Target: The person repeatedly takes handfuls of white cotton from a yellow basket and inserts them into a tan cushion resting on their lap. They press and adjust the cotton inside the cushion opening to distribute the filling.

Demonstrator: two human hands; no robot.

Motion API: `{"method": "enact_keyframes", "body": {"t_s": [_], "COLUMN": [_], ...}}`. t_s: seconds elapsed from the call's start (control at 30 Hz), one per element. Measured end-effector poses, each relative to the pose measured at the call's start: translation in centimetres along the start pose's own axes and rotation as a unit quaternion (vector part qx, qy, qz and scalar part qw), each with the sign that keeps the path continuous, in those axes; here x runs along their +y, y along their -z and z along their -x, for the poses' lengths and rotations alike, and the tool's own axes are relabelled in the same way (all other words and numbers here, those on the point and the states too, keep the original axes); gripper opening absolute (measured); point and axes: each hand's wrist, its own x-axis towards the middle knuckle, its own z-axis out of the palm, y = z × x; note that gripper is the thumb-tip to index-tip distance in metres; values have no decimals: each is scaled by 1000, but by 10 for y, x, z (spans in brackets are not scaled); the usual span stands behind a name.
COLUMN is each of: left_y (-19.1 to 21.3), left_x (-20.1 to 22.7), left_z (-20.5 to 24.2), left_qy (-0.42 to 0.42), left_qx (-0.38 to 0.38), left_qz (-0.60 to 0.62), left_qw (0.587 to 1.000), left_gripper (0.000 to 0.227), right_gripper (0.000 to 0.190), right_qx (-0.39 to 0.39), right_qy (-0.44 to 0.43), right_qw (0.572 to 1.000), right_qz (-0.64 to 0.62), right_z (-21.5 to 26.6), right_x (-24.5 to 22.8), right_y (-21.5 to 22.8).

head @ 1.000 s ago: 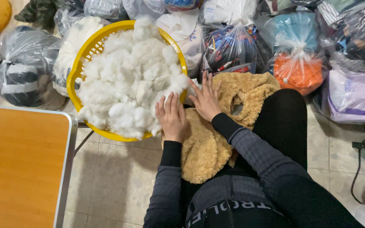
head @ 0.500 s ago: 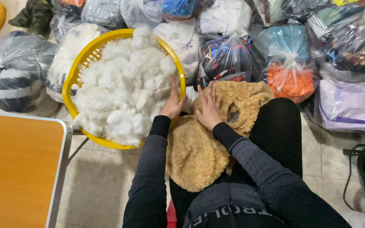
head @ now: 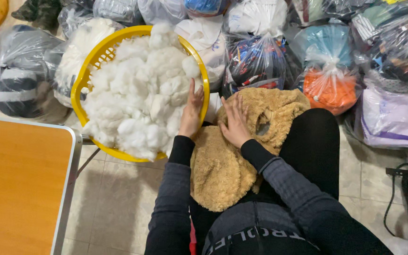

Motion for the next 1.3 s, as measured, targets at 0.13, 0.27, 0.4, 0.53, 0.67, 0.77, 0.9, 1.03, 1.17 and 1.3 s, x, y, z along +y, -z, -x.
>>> {"method": "enact_keyframes", "body": {"t_s": [0.13, 0.27, 0.4, 0.53, 0.67, 0.77, 0.9, 1.03, 1.17, 1.3], "left_y": [-8, 9, 36, 69, 94, 103, 114, 130, 142, 151], "left_x": [37, 56, 60, 53, 35, 18, -1, -21, -47, -81], "left_z": [31, 48, 59, 68, 67, 59, 38, 12, -4, -8], "left_qy": [-49, -57, -8, 65, 99, 175, 188, 228, 274, 303], "left_qx": [181, 297, 356, 366, 361, 328, 296, 259, 218, 184], "left_qz": [-178, -591, -664, -649, -647, -594, -594, -579, -591, -596], "left_qw": [966, 748, 657, 664, 665, 713, 724, 739, 727, 721], "left_gripper": [67, 54, 60, 77, 89, 85, 89, 87, 88, 90], "right_gripper": [80, 77, 80, 91, 104, 112, 114, 114, 109, 88], "right_qx": [11, 29, 38, 11, -27, -98, -145, -132, -170, -184], "right_qy": [28, 73, 150, 224, 263, 236, 218, 213, 178, 154], "right_qw": [999, 996, 985, 969, 953, 947, 934, 928, 923, 929], "right_qz": [-13, 30, 74, 104, 151, 194, 244, 275, 296, 281], "right_z": [5, -1, -30, -62, -92, -111, -134, -160, -184, -192], "right_x": [-10, -22, -44, -72, -102, -115, -121, -119, -107, -83], "right_y": [-2, -9, -16, -24, -41, -53, -69, -90, -113, -143]}}
